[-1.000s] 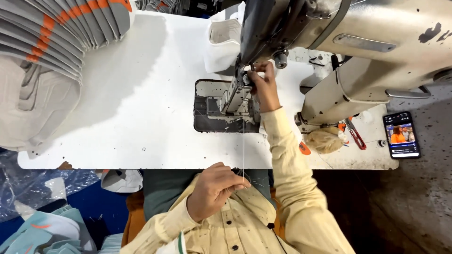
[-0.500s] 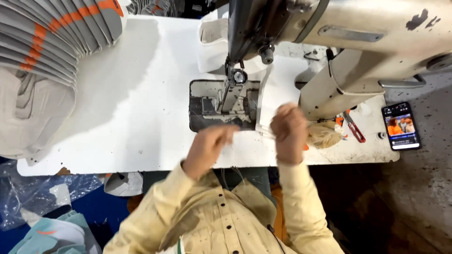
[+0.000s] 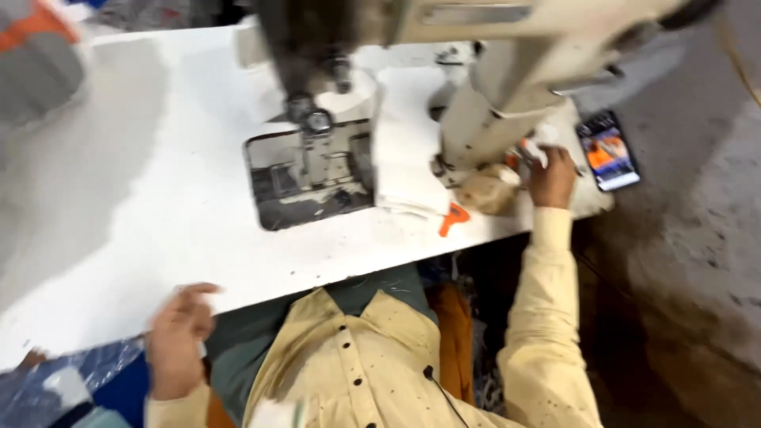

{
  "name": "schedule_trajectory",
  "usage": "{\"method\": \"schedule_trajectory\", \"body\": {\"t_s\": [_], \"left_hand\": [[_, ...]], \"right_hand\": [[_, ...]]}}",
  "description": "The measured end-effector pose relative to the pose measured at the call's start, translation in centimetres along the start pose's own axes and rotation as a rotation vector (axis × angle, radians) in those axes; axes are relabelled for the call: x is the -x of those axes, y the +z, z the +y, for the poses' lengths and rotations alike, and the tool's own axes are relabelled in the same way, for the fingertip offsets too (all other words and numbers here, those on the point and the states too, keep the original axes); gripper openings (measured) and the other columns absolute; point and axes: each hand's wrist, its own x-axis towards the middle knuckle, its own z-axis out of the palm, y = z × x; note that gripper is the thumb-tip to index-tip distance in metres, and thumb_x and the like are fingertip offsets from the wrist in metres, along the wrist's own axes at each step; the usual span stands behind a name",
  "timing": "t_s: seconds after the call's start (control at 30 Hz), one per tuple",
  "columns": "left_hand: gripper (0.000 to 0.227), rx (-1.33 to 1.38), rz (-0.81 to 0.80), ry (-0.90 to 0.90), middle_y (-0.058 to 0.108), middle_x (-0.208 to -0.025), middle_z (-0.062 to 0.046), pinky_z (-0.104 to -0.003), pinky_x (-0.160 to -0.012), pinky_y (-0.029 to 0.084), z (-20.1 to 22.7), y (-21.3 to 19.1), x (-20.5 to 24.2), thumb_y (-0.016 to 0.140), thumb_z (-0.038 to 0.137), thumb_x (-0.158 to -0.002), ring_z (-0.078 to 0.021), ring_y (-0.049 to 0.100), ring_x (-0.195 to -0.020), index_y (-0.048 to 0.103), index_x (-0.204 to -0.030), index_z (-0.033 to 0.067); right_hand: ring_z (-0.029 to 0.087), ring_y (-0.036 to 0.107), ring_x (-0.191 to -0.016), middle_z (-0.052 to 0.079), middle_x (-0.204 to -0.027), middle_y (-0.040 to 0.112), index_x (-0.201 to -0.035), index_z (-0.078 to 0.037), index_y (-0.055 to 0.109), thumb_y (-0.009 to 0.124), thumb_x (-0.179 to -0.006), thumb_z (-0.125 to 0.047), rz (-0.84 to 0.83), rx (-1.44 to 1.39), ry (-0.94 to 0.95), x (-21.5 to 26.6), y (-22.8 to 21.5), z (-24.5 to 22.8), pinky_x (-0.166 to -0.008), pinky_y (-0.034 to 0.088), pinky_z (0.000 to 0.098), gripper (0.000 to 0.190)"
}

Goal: Sewing and assembling pieces of shoe uppers using an industrial sewing machine.

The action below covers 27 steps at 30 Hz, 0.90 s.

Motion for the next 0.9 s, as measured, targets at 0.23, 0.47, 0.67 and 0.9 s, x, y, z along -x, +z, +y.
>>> {"method": "schedule_trajectory", "body": {"t_s": [0.23,0.47,0.67,0.9], "left_hand": [[0.014,-1.039,-0.409,0.034,0.072,-0.076,-0.012,-0.041,-0.065,0.051,-2.9,2.3,6.2,0.064,0.021,-0.092,-0.0318,0.069,-0.073,0.077,-0.094,0.0158],[0.018,-1.517,-0.693,0.225,0.073,-0.088,-0.010,-0.049,-0.073,0.053,-13.6,1.1,5.7,0.061,0.017,-0.087,-0.0329,0.068,-0.087,0.076,-0.096,0.0201],[0.024,-1.655,-0.811,0.096,0.072,-0.094,-0.011,-0.049,-0.069,0.055,-14.5,1.3,5.1,0.059,0.014,-0.088,-0.0332,0.069,-0.090,0.078,-0.101,0.0201],[0.030,-1.521,-0.664,0.267,0.074,-0.081,-0.011,-0.048,-0.064,0.056,-14.3,-1.0,5.9,0.060,0.017,-0.085,-0.0320,0.071,-0.078,0.081,-0.104,0.0271]], "right_hand": [[0.028,0.064,-0.082,0.011,-0.091,0.069,-0.098,-0.009,0.076,0.070,-0.106,-0.027,0.044,-0.285,0.245,0.6,5.0,11.6,-0.073,0.052,0.0403,0.020],[0.002,0.037,-0.077,-0.010,-0.093,0.046,-0.130,-0.011,0.061,0.044,-0.113,-0.039,0.001,-0.867,0.421,3.5,0.1,-13.6,-0.068,0.032,0.0187,0.037],[0.006,0.033,-0.049,-0.006,-0.061,0.040,-0.102,-0.006,0.067,0.052,-0.104,-0.036,-0.833,-1.035,0.582,5.1,6.0,-32.0,-0.043,0.026,0.0247,0.034],[0.004,0.030,-0.052,-0.006,-0.069,0.043,-0.085,-0.007,0.056,0.062,-0.109,-0.034,-0.913,-1.126,0.612,3.6,12.1,-33.8,-0.044,0.022,0.0236,0.037]]}}
